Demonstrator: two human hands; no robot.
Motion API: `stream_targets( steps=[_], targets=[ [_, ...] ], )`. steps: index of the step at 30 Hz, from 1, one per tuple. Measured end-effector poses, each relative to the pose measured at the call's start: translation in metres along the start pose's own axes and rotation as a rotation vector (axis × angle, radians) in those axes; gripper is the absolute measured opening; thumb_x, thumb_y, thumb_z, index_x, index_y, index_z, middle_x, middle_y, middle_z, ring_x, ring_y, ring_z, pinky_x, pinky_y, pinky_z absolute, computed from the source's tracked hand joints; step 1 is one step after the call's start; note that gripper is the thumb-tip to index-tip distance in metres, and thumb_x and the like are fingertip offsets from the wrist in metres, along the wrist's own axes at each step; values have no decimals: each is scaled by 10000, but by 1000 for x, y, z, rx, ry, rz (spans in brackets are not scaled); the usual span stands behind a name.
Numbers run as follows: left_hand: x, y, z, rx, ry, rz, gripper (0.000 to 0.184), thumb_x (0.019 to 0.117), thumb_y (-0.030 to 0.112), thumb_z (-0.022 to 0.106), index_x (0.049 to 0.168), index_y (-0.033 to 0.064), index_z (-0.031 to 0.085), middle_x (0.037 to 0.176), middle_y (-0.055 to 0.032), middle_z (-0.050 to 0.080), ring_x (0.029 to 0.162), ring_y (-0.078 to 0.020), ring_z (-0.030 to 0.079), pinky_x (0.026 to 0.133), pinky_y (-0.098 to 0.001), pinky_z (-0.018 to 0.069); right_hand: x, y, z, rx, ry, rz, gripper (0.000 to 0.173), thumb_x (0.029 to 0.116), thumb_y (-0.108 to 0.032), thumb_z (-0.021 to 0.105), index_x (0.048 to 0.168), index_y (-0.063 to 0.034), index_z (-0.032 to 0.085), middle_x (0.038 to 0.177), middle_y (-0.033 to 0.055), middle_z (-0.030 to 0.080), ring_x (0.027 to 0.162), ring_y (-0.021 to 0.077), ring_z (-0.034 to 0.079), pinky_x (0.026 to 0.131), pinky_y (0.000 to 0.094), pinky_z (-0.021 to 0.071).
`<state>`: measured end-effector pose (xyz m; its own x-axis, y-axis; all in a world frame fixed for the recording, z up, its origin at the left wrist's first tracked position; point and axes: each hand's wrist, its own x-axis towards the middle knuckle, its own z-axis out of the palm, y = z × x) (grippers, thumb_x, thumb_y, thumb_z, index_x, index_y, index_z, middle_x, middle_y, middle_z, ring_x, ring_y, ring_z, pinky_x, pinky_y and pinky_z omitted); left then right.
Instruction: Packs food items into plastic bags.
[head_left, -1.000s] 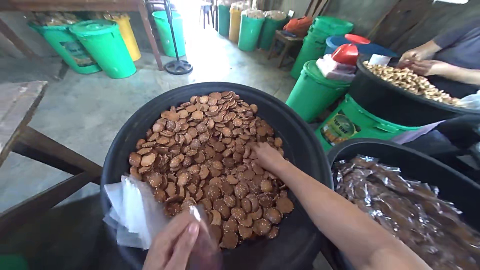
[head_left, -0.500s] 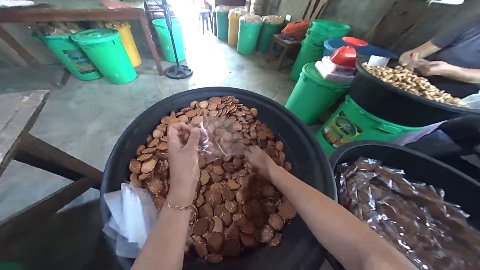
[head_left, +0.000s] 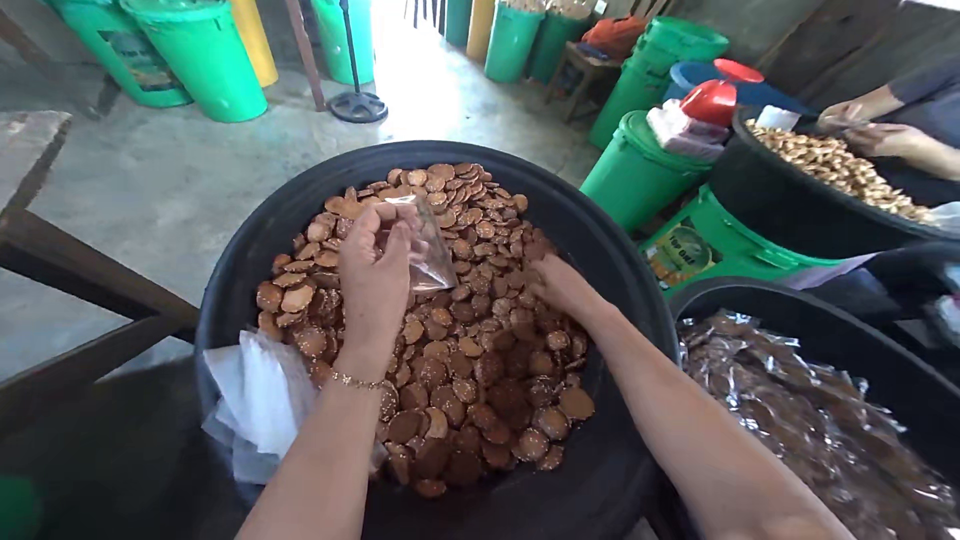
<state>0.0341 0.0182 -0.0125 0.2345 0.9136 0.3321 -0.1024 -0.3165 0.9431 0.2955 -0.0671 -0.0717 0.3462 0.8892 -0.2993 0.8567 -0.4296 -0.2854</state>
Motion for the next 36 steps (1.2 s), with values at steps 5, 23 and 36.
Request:
stream_targets(
  steps=[5,23,36],
  targets=[
    [-2,5,4,232,7,-27,272,1029,87,562,1295,36,587,1217,-97,641,963,-111,640,833,-292,533,-8,-11,2,-108,-163,145,484,1049,-119,533,1494,44,430,1469,324,486,1367,477,491,1119,624,390],
    [-13,-3,43,1219,-1068,-156,326,1049,46,463,1332,-38,603,1381,-249,577,1345,-395,515,1132,-495,396,-33,-55,5,-339,-426,-106,409,1036,-52,531,1439,16,523,1439,298,530,1349,495,502,1072,674,405],
    [-11,-13,50,742,-701,-172,442,959,44,623,1389,-28,551,1392,-238,562,1240,-325,590,1080,-421,449,-67,-91,-23,268,102,-360,403,990,19,528,1387,21,596,1368,223,626,1301,331,585,1124,447,432]
  ],
)
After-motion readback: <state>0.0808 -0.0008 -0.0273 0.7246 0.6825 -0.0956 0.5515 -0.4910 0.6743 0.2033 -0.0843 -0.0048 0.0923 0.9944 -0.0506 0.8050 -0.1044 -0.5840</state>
